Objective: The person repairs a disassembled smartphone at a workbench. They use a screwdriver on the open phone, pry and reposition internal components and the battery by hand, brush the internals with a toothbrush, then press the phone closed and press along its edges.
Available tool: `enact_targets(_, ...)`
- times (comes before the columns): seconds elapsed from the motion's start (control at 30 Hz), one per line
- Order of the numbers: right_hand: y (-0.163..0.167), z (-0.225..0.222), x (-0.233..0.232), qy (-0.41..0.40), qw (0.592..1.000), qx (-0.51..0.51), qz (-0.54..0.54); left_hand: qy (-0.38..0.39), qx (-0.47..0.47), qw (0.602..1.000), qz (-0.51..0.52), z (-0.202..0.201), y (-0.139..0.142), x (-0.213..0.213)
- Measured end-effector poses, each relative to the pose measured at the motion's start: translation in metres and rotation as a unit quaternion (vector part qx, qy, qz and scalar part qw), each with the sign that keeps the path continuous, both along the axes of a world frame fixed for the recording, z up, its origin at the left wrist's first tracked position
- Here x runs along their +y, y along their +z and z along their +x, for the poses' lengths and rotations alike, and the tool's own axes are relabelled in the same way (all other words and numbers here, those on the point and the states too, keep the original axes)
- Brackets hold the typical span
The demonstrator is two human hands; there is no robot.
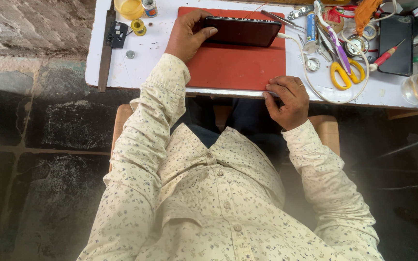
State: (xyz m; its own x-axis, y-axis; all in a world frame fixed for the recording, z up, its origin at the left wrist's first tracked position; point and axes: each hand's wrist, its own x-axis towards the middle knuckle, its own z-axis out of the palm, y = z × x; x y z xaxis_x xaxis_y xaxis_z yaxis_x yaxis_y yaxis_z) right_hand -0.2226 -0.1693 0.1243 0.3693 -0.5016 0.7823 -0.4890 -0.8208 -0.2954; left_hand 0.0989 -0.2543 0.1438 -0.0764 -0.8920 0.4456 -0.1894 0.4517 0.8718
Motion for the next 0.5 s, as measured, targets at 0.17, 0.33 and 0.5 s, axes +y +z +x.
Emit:
enact_targets(0.17, -0.0015, -0.0001, -0.0002, 0.0, 1.0, 0.0, -0.002, 0.007, -0.012, 1.0, -0.003, 0.0006, 0.0001, 0.0004)
enact_targets(0.33, -0.0018, 0.0, -0.0008, 0.0, 1.0, -0.002, -0.003, -0.002, -0.002, 1.0, -0.002, 0.0007, 0.0002, -0.0011)
enact_targets(0.5, -0.0022, 0.0007, -0.0016, 0.0, 1.0, -0.003, -0.007, -0.001, -0.001, 1.0, 0.0, 0.0012, 0.0007, -0.0008)
